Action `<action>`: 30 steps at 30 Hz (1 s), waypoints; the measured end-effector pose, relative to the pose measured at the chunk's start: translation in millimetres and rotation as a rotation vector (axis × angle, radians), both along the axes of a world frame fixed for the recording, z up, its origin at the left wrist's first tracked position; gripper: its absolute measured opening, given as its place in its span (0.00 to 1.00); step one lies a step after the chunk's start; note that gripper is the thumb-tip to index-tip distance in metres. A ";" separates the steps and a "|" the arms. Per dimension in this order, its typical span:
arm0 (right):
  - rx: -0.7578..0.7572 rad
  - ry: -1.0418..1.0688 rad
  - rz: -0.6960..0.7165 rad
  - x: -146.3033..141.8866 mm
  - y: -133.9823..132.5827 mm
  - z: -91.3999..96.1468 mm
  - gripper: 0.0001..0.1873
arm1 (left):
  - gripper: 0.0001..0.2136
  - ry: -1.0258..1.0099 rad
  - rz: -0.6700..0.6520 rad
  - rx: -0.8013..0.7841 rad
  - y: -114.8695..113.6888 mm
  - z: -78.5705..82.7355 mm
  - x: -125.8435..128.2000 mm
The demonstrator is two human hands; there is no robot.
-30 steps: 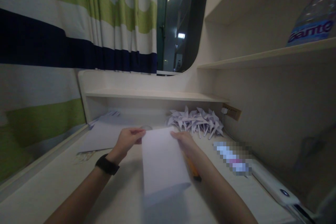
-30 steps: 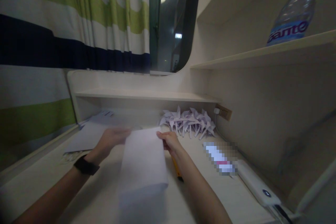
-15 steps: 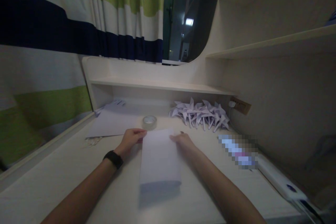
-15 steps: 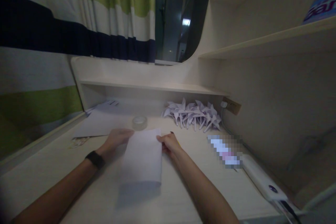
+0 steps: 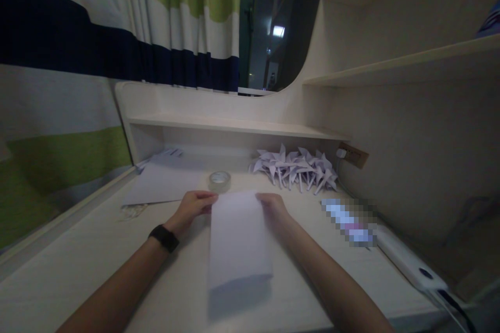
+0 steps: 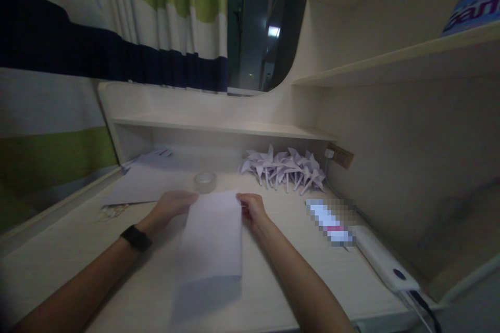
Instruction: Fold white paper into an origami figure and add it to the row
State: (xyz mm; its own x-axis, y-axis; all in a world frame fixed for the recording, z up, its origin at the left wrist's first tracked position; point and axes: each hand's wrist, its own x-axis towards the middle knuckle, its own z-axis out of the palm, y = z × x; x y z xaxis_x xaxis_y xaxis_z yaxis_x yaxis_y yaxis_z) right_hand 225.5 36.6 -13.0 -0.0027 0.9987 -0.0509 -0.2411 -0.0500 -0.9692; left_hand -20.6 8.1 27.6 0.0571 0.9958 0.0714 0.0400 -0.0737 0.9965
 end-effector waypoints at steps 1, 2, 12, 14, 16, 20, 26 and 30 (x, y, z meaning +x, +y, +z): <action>0.008 -0.005 -0.007 0.2 -0.1 0.6 0.10 | 0.16 0.005 -0.016 0.003 -0.4 -0.2 0.9; 0.017 -0.010 -0.015 0.3 -0.3 1.2 0.11 | 0.15 0.011 -0.026 0.006 -0.8 -0.2 1.7; 0.161 -0.132 -0.152 -2.9 -5.6 7.6 0.21 | 0.18 0.006 -0.034 0.006 -6.0 0.8 7.3; 0.182 -0.189 -0.139 -3.6 -6.2 7.9 0.24 | 0.18 0.003 -0.009 0.022 -5.6 0.1 6.9; 0.178 -0.258 -0.093 -3.9 -5.9 6.8 0.25 | 0.17 0.007 0.023 0.036 -4.0 -0.5 4.9; 0.157 -0.345 -0.030 -3.0 -4.1 1.5 0.23 | 0.16 -0.001 0.041 0.019 1.1 -1.9 -1.3; 0.179 -0.381 -0.011 1.1 -0.5 -5.8 0.26 | 0.15 -0.004 0.015 0.035 2.2 -1.9 -4.9; 0.166 -0.302 -0.015 -0.3 6.0 -10.2 0.22 | 0.16 0.011 0.000 0.022 0.7 -1.5 -3.4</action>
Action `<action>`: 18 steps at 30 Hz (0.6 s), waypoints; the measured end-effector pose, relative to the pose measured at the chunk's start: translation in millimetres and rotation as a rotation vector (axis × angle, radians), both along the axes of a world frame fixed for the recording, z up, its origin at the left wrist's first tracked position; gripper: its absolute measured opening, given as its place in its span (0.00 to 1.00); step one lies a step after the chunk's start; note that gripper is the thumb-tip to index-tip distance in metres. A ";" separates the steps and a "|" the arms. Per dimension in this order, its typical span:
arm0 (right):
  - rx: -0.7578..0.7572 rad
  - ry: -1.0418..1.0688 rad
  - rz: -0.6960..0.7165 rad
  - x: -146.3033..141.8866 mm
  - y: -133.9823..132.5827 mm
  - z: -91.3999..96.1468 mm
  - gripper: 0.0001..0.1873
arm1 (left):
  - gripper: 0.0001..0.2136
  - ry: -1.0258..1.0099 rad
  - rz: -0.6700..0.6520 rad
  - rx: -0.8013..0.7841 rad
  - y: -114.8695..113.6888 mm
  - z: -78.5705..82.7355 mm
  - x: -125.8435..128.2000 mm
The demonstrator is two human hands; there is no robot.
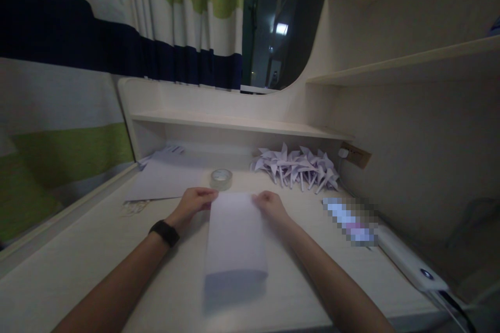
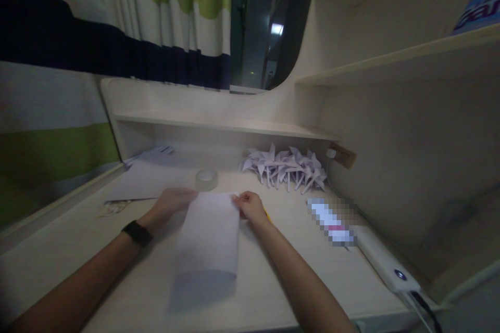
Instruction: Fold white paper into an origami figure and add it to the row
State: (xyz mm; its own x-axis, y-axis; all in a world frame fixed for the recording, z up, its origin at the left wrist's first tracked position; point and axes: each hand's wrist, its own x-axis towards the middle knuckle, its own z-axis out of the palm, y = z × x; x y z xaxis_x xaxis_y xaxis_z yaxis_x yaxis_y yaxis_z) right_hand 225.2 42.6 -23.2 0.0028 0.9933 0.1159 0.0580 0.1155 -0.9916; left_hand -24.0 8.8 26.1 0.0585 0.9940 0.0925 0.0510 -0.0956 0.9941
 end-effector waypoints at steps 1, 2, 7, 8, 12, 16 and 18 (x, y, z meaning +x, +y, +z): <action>-0.009 0.019 -0.001 -0.7 1.7 -1.4 0.22 | 0.17 0.013 -0.004 0.002 -0.1 -0.1 0.3; -0.017 0.031 -0.003 -1.4 3.1 -2.7 0.22 | 0.17 0.027 -0.012 0.006 -0.1 -0.2 0.6; -0.037 0.096 -0.015 -1.2 3.5 -5.9 0.23 | 0.19 0.063 -0.034 0.007 0.6 -1.1 1.2; -0.033 0.105 -0.011 -0.6 2.7 -5.6 0.23 | 0.19 0.062 -0.036 0.006 0.7 -1.4 1.3; -0.003 0.105 -0.023 1.1 1.3 -4.1 0.23 | 0.18 0.057 -0.065 0.011 0.9 -2.8 2.2; 0.012 0.109 -0.054 1.3 3.0 -4.6 0.24 | 0.17 0.040 -0.065 0.007 0.5 -2.8 2.9; 0.014 0.122 -0.059 0.8 3.7 -5.2 0.26 | 0.17 0.030 -0.054 0.011 0.4 -2.0 3.2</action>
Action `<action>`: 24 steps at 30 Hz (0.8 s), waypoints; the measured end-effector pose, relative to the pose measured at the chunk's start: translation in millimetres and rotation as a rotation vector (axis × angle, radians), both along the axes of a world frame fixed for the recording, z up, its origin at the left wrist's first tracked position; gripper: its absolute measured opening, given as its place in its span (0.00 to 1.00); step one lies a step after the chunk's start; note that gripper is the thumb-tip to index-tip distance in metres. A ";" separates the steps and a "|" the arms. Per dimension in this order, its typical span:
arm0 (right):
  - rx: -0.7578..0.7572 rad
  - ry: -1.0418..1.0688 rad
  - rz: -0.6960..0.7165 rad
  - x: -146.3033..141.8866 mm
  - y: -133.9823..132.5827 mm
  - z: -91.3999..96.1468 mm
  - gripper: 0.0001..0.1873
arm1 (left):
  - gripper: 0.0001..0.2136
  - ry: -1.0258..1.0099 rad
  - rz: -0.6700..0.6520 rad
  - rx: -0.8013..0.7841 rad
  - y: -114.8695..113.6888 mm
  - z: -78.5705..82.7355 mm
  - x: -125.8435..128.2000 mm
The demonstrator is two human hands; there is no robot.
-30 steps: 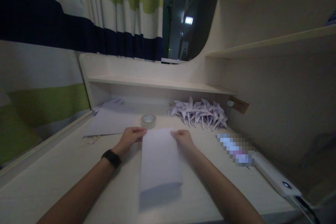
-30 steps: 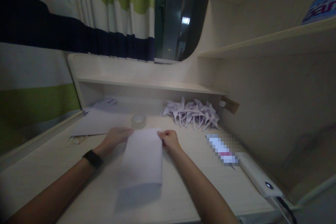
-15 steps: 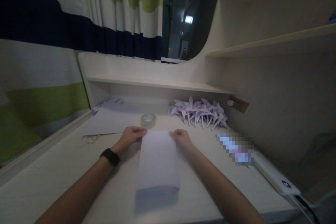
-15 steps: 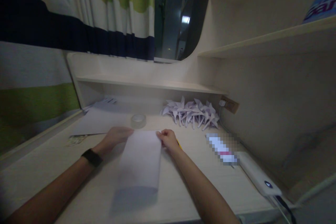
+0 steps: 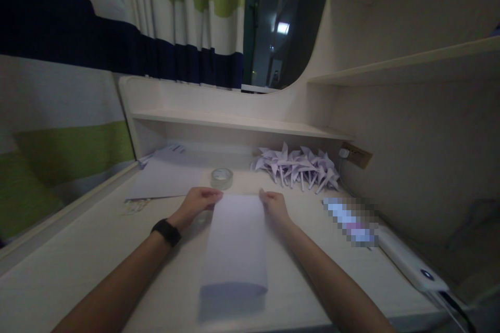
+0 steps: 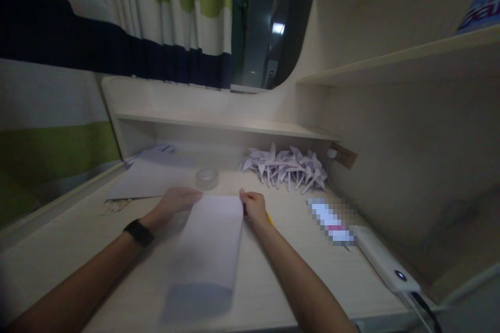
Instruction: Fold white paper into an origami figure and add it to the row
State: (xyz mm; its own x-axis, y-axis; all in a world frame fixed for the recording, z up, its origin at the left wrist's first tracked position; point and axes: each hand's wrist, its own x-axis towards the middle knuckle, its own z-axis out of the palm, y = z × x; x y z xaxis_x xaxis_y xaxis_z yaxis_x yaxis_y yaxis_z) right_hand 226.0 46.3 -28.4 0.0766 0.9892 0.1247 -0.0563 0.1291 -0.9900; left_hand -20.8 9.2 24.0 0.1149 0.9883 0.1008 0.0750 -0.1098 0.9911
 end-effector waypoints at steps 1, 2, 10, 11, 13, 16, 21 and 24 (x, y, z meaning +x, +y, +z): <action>-0.006 0.011 0.005 -0.4 0.1 -0.3 0.26 | 0.17 -0.002 0.010 0.004 -0.1 0.6 0.3; -0.016 0.023 0.014 -1.0 0.0 -0.8 0.26 | 0.17 -0.002 0.022 0.008 -0.2 1.3 0.6; -0.048 0.101 0.070 -7.0 -3.7 -6.5 0.26 | 0.18 -0.081 0.085 0.054 -5.8 8.6 5.7; -0.048 0.109 0.060 -7.1 -4.0 -6.3 0.26 | 0.18 -0.076 0.082 0.037 -6.8 8.9 5.9; -0.050 0.121 0.040 -6.4 -4.2 -5.3 0.25 | 0.19 -0.051 0.077 0.012 -8.6 8.8 6.1; -0.061 0.129 0.024 -4.6 -3.7 -4.1 0.24 | 0.18 -0.021 0.043 0.014 -10.1 7.8 6.1; -0.073 0.157 0.044 -3.4 -3.0 -5.4 0.21 | 0.15 -0.019 0.079 0.041 -9.1 7.3 7.7; -0.080 0.172 0.052 -3.4 -2.9 -6.4 0.21 | 0.14 -0.026 0.112 0.054 -7.4 6.4 8.4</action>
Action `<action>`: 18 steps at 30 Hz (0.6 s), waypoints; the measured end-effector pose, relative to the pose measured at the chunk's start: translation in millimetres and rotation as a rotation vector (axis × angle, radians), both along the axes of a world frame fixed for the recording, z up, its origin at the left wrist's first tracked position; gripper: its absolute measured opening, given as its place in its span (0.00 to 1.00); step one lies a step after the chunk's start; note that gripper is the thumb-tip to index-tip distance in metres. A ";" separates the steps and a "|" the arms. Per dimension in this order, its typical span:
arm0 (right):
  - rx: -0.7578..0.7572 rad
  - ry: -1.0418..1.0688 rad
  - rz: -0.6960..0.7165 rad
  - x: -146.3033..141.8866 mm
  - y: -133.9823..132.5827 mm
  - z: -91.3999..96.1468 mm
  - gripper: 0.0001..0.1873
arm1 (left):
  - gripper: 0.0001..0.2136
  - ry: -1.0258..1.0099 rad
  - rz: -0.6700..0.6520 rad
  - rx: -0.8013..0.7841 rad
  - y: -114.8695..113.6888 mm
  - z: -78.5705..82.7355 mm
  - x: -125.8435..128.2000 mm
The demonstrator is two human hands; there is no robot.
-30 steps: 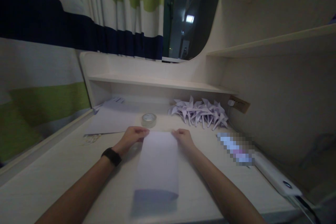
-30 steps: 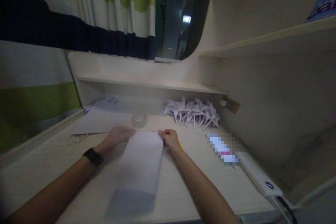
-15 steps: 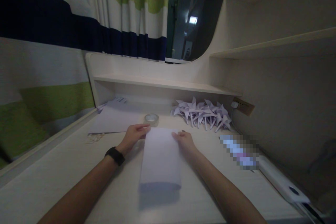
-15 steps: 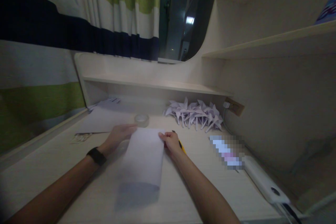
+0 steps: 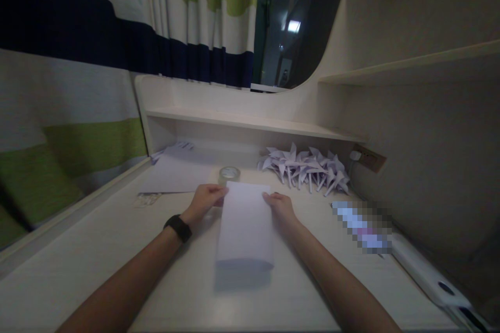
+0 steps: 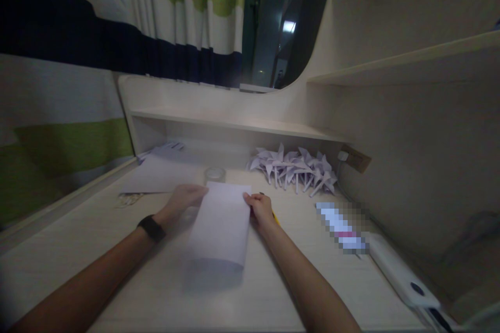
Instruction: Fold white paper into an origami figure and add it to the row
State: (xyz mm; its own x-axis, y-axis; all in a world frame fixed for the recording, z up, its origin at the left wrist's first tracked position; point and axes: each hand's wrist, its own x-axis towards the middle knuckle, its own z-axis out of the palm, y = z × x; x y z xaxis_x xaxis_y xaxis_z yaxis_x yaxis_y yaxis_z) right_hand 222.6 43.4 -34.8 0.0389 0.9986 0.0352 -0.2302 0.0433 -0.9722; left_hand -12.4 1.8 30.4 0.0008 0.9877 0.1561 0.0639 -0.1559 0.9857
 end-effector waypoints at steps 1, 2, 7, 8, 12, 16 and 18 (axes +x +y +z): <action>-0.001 0.001 -0.003 -0.1 -0.1 0.0 0.21 | 0.14 -0.002 0.005 -0.001 0.6 -0.7 0.0; -0.001 0.000 -0.009 -0.1 -0.2 0.1 0.20 | 0.14 -0.003 0.007 -0.004 1.2 -1.5 -0.1; 0.009 -0.005 -0.045 -0.5 -1.5 2.3 0.21 | 0.14 0.004 -0.003 -0.016 3.2 -5.6 -1.1; 0.011 -0.009 -0.050 -0.5 -1.7 2.7 0.21 | 0.14 0.008 0.000 -0.015 3.3 -6.1 -1.2; 0.018 -0.028 -0.070 -0.8 -2.4 3.4 0.21 | 0.16 0.012 0.010 -0.011 2.7 -6.5 -1.3; 0.021 -0.033 -0.086 -2.6 -4.6 6.6 0.21 | 0.16 0.026 0.006 -0.004 1.9 -6.1 -1.6; 0.024 -0.031 -0.086 -3.8 -6.7 9.5 0.21 | 0.16 0.038 0.005 0.007 1.8 -6.0 -1.7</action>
State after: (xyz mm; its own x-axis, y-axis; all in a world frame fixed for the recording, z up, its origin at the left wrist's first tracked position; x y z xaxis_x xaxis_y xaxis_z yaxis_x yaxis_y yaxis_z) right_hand 218.8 36.7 -25.2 0.1234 0.9904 0.0618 -0.1945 0.0852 -0.9772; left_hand -14.1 3.6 24.4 0.0020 0.9866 0.1630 0.1020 -0.1623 0.9814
